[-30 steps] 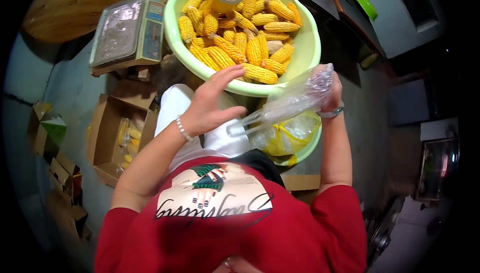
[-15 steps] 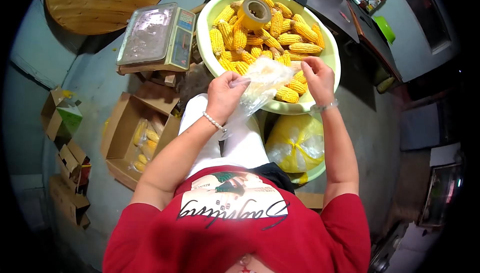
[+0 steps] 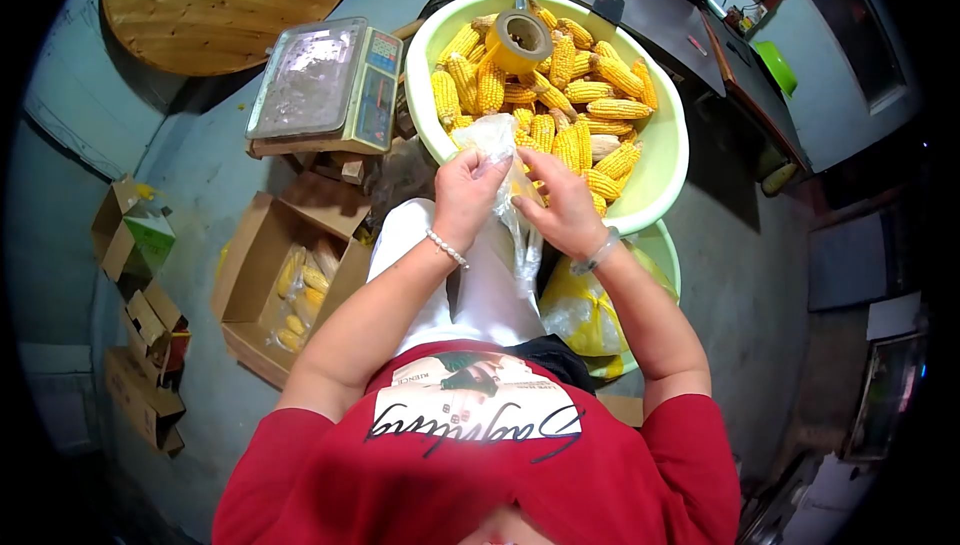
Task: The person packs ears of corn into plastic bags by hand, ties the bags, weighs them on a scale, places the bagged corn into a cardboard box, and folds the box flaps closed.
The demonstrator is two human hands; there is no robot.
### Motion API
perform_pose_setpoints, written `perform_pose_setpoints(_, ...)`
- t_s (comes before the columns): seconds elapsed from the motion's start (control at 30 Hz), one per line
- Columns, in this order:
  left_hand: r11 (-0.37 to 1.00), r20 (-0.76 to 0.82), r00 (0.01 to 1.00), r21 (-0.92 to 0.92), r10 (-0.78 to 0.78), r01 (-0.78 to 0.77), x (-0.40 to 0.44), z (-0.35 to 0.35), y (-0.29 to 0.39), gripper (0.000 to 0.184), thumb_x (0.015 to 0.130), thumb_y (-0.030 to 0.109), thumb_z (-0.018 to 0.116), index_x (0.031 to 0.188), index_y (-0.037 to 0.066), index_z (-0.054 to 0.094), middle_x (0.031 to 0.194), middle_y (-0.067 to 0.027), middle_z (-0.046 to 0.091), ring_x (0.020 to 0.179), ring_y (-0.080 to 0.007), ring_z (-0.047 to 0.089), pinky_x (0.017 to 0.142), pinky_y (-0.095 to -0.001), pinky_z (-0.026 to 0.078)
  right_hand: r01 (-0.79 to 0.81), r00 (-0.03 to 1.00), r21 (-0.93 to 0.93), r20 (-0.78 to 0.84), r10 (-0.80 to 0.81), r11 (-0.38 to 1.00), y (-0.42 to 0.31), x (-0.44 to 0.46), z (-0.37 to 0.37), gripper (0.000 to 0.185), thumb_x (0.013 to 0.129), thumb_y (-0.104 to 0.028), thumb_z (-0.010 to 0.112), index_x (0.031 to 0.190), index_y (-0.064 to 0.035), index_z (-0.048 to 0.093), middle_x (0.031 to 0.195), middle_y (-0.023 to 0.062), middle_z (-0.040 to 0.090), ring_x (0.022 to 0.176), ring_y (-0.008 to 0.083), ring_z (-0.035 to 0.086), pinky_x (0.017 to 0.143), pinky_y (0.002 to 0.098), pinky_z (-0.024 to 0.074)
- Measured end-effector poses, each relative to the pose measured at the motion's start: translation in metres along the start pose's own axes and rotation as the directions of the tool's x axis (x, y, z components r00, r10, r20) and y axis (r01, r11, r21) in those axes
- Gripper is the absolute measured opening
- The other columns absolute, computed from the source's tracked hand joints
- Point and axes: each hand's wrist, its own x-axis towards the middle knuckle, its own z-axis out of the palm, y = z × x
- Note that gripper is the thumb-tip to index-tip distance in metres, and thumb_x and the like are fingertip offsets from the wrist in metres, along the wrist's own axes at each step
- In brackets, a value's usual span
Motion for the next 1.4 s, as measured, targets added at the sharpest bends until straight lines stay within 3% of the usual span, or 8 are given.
perform_pose_setpoints(0.17,0.987,0.151,0.984,0.114,0.092,-0.11,0.001,0.008,0.0,0.02,0.079,0.016,0.068,0.069,0.004,0.055,0.062,0.0065,0.05,0.057,-0.001,0.041,0.049,-0.0187,0.035,0.03,0.995,-0.203,-0.089,-0.049,0.979,0.025,0.001,0.006,0.016,0.075,0.001,0.049,0.087,-0.006,0.057,0.074,0.0143,0.059,0.071,0.0327,0.058,0.062,0.0399,0.0469)
perform_pose_setpoints(0.3,0.532,0.268,0.952,0.791,0.146,-0.304,0.005,-0.02,0.01,0.023,0.071,0.027,0.07,0.073,0.006,0.061,0.066,-0.0124,0.062,0.062,-0.0239,0.061,0.059,-0.0351,0.047,-0.008,0.986,-0.557,-0.141,-0.084,0.831,0.06,0.003,-0.027,0.017,0.076,-0.002,0.049,0.087,-0.0102,0.059,0.072,0.0128,0.061,0.064,0.0286,0.06,0.055,0.0389,0.0482)
perform_pose_setpoints(0.53,0.443,0.175,0.984,0.88,0.032,-0.171,0.014,-0.024,0.022,0.022,0.073,0.027,0.061,0.082,0.008,0.064,0.077,-0.0173,0.063,0.077,-0.0326,0.061,0.07,-0.0409,0.048,-0.061,0.997,-0.584,-0.08,0.017,0.81,0.073,0.004,-0.056,0.014,0.075,-0.009,0.058,0.089,-0.0084,0.061,0.072,0.0139,0.061,0.067,0.0309,0.061,0.06,0.0367,0.0493)
perform_pose_setpoints(0.7,0.47,0.149,0.989,0.874,-0.018,-0.123,0.011,-0.011,0.024,0.029,0.074,0.035,0.058,0.08,0.007,0.064,0.075,-0.0187,0.062,0.074,-0.0342,0.06,0.067,-0.0422,0.047,0.385,0.827,-0.366,-0.269,-0.493,0.847,0.004,0.008,-0.048,0.02,0.068,0.001,0.065,0.088,-0.0016,0.06,0.084,0.0128,0.061,0.074,0.0297,0.059,0.068,0.0321,0.0494)
perform_pose_setpoints(1.0,0.636,0.092,0.993,0.763,0.069,-0.115,0.015,-0.003,-0.004,0.024,0.076,0.027,0.056,0.08,0.004,0.063,0.067,-0.0141,0.061,0.063,-0.0273,0.061,0.061,-0.0378,0.047,-0.063,0.982,-0.323,0.149,0.117,0.944,0.04,-0.001,0.01,0.024,0.083,-0.025,0.052,0.1,-0.0093,0.059,0.073,0.0165,0.061,0.066,0.0343,0.059,0.062,0.0433,0.0463)
perform_pose_setpoints(1.1,0.79,0.013,0.999,0.612,-0.047,0.03,0.029,-0.012,-0.008,0.025,0.076,0.029,0.056,0.085,0.007,0.063,0.072,-0.0144,0.063,0.07,-0.032,0.061,0.066,-0.0379,0.047,-0.021,0.95,-0.457,0.267,0.159,0.889,0.052,0.001,0.002,0.037,0.084,-0.031,0.051,0.117,-0.013,0.051,0.073,0.0178,0.062,0.067,0.0354,0.06,0.063,0.045,0.0467)
perform_pose_setpoints(1.23,0.978,-0.039,0.978,-0.025,-0.206,0.205,0.042,-0.009,-0.012,0.014,0.084,0.016,0.052,0.08,0.003,0.056,0.066,-0.0065,0.06,0.057,-0.0115,0.057,0.047,-0.0254,0.043,-0.089,0.905,-0.471,0.329,0.268,0.878,0.071,-0.005,-0.007,0.055,0.082,-0.032,0.054,0.131,-0.0161,0.036,0.072,0.0204,0.061,0.068,0.0371,0.059,0.065,0.0456,0.0468)
perform_pose_setpoints(1.4,0.972,-0.019,0.972,-0.032,-0.235,0.235,0.049,-0.012,-0.013,0.015,0.082,0.016,0.059,0.08,0.001,0.056,0.064,-0.0006,0.054,0.052,-0.0089,0.049,0.047,-0.0222,0.041,-0.136,0.911,-0.384,0.313,0.268,0.913,0.089,-0.004,-0.007,0.068,0.081,-0.034,0.056,0.138,-0.0164,0.024,0.074,0.0232,0.06,0.07,0.0395,0.058,0.067,0.0468,0.0461)
